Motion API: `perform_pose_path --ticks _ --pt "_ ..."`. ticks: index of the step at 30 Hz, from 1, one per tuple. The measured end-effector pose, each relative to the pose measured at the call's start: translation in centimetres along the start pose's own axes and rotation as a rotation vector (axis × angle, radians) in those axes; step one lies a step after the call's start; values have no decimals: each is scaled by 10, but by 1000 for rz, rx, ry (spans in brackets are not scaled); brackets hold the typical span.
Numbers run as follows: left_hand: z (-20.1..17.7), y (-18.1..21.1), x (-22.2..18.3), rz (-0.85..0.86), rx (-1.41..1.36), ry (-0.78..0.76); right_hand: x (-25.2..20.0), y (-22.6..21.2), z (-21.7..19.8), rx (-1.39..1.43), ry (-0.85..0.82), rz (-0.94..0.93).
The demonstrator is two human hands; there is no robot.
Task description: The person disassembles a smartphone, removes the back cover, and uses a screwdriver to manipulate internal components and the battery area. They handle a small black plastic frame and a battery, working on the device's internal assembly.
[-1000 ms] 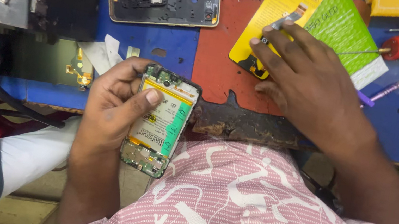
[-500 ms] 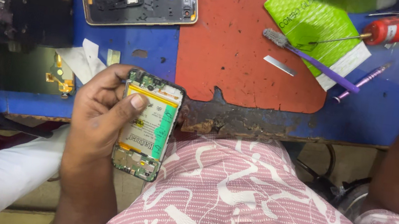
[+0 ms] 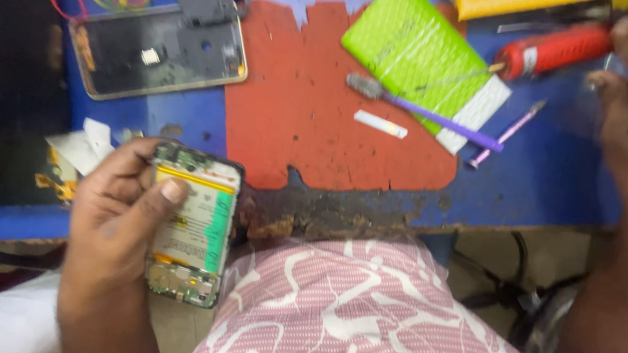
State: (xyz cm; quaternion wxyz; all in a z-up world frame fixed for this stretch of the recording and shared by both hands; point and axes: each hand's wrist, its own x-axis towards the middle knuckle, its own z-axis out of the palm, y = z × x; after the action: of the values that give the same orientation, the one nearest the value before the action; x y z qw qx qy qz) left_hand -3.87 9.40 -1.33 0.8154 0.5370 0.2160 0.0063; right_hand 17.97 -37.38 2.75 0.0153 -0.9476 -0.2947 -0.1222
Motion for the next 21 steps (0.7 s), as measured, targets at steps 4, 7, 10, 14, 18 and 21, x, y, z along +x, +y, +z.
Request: perform_pose_path --ticks 4,7,10,14,18,21 --pt "12 4 14 -24 70 -94 19 -89 4 276 -13 -137" --pt "24 12 21 -54 121 -149 35 -135 6 224 -96 -284" --pt "31 19 21 -61 164 -149 48 -140 6 142 -141 -248" --pt "32 19 21 -62 177 -108 48 -127 13 81 -127 -181" --pt "29 18 21 -55 167 -146 58 -99 12 8 -88 -103" --pt "30 18 20 -89 170 -168 56 -92 5 -69 -24 -70"
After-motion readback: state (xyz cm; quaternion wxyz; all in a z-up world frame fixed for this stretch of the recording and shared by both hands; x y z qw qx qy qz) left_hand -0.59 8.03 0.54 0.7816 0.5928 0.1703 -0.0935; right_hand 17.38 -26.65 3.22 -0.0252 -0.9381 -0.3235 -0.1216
